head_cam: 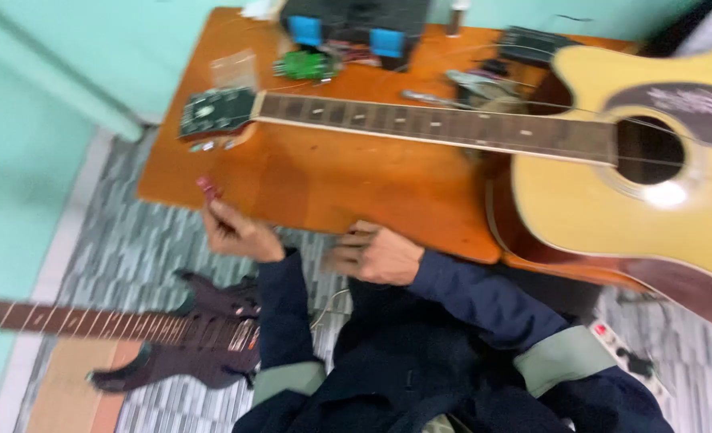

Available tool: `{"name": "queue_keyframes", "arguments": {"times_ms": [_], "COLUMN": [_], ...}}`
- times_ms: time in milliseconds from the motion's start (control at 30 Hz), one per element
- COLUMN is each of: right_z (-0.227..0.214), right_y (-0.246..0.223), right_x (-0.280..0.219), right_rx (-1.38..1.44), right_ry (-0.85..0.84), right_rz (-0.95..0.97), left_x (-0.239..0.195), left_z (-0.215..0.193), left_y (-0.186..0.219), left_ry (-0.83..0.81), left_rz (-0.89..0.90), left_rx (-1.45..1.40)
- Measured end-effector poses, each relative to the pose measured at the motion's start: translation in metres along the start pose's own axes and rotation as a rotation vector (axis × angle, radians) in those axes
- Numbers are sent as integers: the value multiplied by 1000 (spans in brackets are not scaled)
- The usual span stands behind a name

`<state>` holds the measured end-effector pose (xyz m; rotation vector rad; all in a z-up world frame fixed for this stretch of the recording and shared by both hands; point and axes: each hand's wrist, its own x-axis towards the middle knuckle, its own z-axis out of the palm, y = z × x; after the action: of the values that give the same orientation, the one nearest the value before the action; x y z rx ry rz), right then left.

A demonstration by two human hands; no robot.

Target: The person threads a new guitar string through the bridge of an acoustic guitar and winds it onto the tuning peg at the headstock. They use a red string winder tool to tighten the string.

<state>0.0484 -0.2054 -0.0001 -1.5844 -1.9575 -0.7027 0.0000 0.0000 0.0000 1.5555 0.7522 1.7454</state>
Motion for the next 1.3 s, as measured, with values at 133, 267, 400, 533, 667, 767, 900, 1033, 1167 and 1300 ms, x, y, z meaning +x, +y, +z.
{"name": "queue_keyframes", "arguments": {"times_ms": [133, 267, 400, 533, 667, 767, 900, 1033, 1167, 1300], "right_z": [-51, -147, -231, -297, -363, -393, -414, -414, -398, -381], "right_y": [-15, -43, -84, -106, -91, -54, 11, 32, 33, 27], "right_x": [-62, -99, -125, -171, -220, -259, -288, -285, -273, -256], "right_rx": [70, 114, 43, -191, -427, -673, -622, -644, -747, -889], "right_ry": [-51, -52, -52, -19, -125, -235, -254, -322, -402, -382], "right_rz": [172, 428, 693, 897, 1149, 1134, 988, 966, 924, 909], "left_x": [-49, -76, -100, -117, -118, -116, -118, -112, -107, -127], "left_z": [-1, 30, 52, 54, 50, 51, 53, 63, 85, 117], "left_y": [-41, -15, 3, 8, 31, 44, 67, 132, 204, 287], "left_ry": [-252, -611, -728, -755, -704, -670, -724, -763, -872, -1068], "left_rz": [227, 534, 645, 680, 741, 768, 715, 752, 904, 1066], "left_rx": [64, 132, 247, 359, 378, 256, 48, -22, -106, -269]}}
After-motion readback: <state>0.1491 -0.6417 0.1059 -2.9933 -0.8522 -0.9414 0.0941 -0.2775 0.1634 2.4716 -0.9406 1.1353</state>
